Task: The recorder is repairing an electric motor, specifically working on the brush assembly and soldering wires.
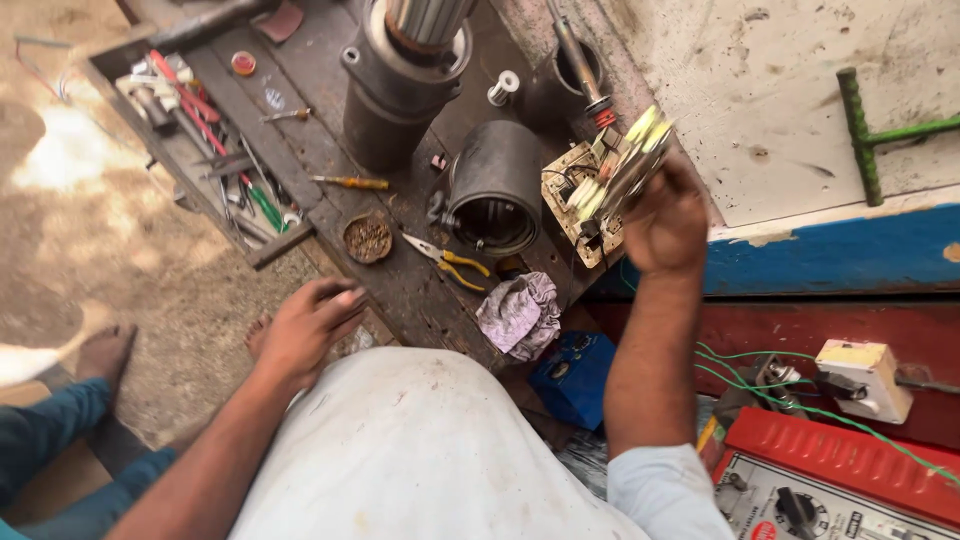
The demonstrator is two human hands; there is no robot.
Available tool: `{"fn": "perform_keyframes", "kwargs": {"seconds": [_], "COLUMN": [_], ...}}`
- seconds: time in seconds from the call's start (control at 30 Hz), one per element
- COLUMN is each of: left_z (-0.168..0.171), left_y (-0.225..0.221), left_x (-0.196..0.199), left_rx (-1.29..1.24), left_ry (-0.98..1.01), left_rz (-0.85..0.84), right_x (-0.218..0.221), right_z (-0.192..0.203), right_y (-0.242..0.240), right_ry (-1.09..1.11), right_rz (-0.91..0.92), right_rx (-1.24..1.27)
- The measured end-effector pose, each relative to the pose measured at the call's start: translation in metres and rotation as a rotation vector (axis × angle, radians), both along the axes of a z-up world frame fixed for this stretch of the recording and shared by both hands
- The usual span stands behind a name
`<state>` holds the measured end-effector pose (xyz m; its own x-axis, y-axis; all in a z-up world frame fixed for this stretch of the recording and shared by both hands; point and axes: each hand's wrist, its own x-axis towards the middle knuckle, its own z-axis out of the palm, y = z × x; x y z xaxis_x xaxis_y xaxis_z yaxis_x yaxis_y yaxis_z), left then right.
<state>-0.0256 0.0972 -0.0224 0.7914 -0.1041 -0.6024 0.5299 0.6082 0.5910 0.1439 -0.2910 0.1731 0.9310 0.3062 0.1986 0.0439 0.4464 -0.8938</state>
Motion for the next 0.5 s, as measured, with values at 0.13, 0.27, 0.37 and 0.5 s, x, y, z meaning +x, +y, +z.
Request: {"fn": "perform_keyframes", "kwargs": {"seconds": [0.13,0.27,0.37,0.5], "left_z": [-0.004,0.020,0.014,-0.002], "left_y": [0.021,0.031,0.036,0.042], "left_x": [-0.004,0.007,0.014,0.029], "left_rx": [0.009,0.017,0.009,-0.064], "left_ry": [0.015,0.125,0.153,0.126], "left_rz": [0.074,0.070,0.059,0.100], "right_x": [0.056,0.137,0.193,0.250], "right_z": [0.003,-0.043,-0.105,-0.163], "right_y": [0.008,0.023,0.028,0.047], "right_ry": [0.018,0.085,0.056,0.086], "right_rz": [-0.153,-0.321,-0.298,-0.146], "right_rx": [-0.032,-0.374,-0.694,-1.111]}}
